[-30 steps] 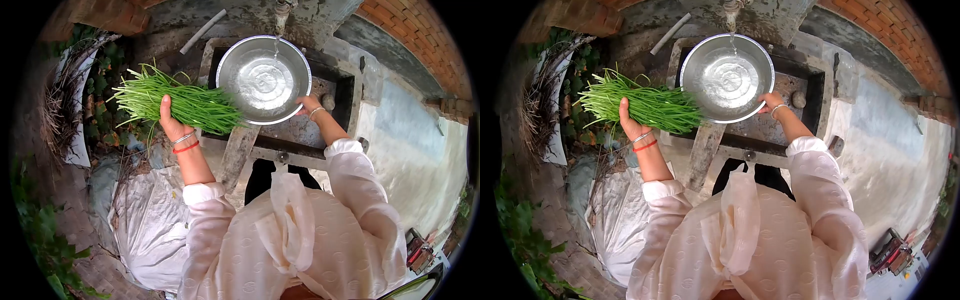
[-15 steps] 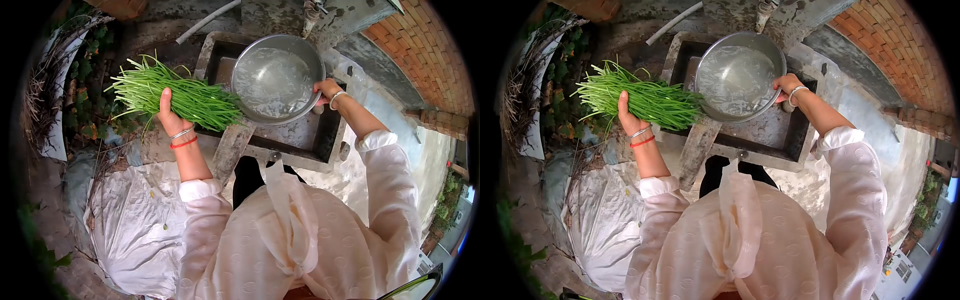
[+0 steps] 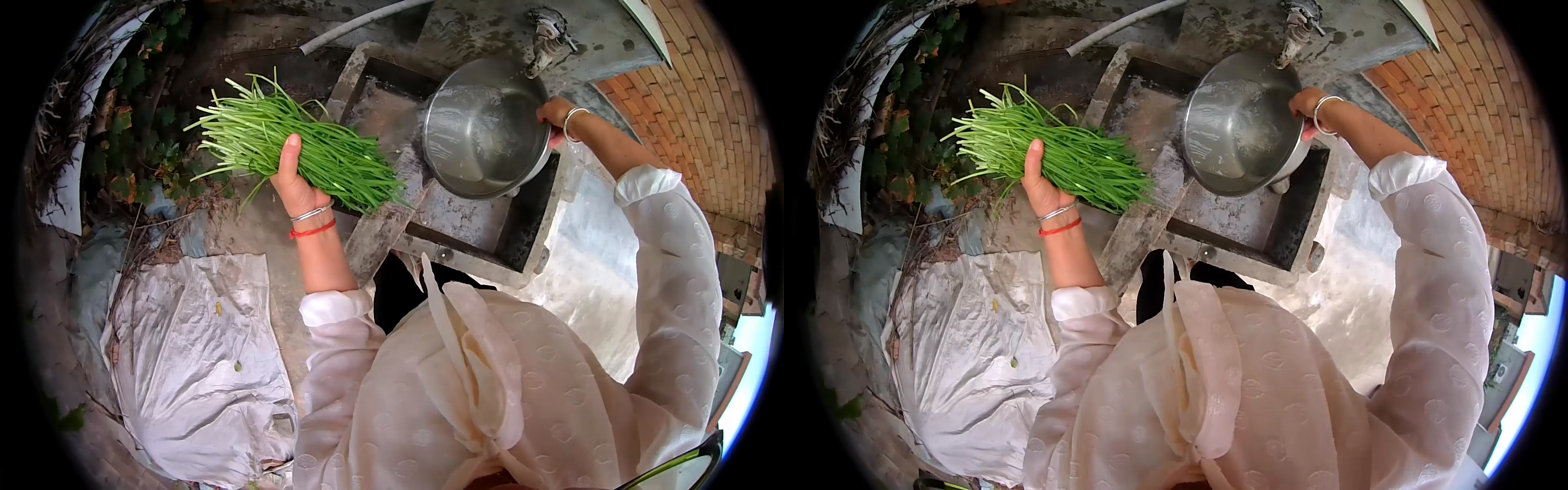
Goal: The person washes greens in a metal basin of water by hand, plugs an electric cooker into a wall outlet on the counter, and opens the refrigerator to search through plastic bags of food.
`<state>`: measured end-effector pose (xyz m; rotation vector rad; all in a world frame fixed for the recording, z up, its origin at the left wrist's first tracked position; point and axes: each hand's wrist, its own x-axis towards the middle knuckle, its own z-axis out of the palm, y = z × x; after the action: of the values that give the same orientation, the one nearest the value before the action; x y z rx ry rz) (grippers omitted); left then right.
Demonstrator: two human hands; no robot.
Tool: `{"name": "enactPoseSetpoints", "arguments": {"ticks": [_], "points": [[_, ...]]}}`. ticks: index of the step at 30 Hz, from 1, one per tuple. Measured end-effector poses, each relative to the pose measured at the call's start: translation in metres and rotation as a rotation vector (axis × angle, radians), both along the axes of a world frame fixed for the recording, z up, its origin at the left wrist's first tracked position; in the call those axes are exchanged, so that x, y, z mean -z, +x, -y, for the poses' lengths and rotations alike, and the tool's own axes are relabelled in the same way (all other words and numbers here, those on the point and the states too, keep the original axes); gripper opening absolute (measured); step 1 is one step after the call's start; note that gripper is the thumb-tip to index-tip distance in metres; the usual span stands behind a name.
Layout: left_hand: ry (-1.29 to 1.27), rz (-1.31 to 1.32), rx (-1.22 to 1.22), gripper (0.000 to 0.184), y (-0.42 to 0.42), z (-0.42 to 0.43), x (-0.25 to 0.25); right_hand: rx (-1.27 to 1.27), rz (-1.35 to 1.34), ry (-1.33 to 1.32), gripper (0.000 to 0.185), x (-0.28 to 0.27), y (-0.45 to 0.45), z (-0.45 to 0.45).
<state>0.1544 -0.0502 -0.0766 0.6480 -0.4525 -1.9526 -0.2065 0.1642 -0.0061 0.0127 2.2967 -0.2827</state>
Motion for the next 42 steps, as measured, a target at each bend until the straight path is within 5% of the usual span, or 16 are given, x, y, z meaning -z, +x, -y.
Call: {"name": "enactPoseSetpoints", "arguments": {"ticks": [4,12,16,24,26,28,32,38,42], "points": [[-0.012,0.023,-0.036,0.043,-0.001,0.0,-0.006,-0.291,-0.155,0.132,0.021,-0.017,0.005,0.029],[0.012,-0.028,-0.007,0.031,-0.011,-0.001,0.006,-0.852,-0.751,0.313,0.071,-0.023,-0.01,0.018],[0.044,-0.039,0.028,0.031,-0.014,-0.001,0.005,-0.913,-0.746,0.646,0.064,-0.04,0.025,0.007],[-0.084,0.04,-0.005,0.025,-0.008,-0.003,0.011,-1.004,-0.83,0.789,0.055,0.014,-0.022,-0.076],[-0.111,0.009,-0.023,0.025,-0.001,-0.004,0.005,-0.792,-0.752,0.552,0.04,0.023,-0.052,-0.105],[-0.144,-0.002,-0.046,0.026,0.015,-0.009,-0.001,-0.845,-0.655,0.497,0.025,0.043,-0.103,-0.15],[-0.111,-0.091,0.13,0.031,0.038,-0.042,-0.033,-0.063,-0.426,0.134,0.035,0.024,-0.086,-0.206],[-0.127,0.046,0.012,0.029,0.028,-0.073,-0.027,-0.013,-0.233,0.009,0.027,0.035,-0.095,-0.329],[-0.124,0.058,0.041,0.03,0.017,-0.072,-0.04,0.236,-0.286,-0.285,0.021,0.011,-0.033,-0.335]]}}
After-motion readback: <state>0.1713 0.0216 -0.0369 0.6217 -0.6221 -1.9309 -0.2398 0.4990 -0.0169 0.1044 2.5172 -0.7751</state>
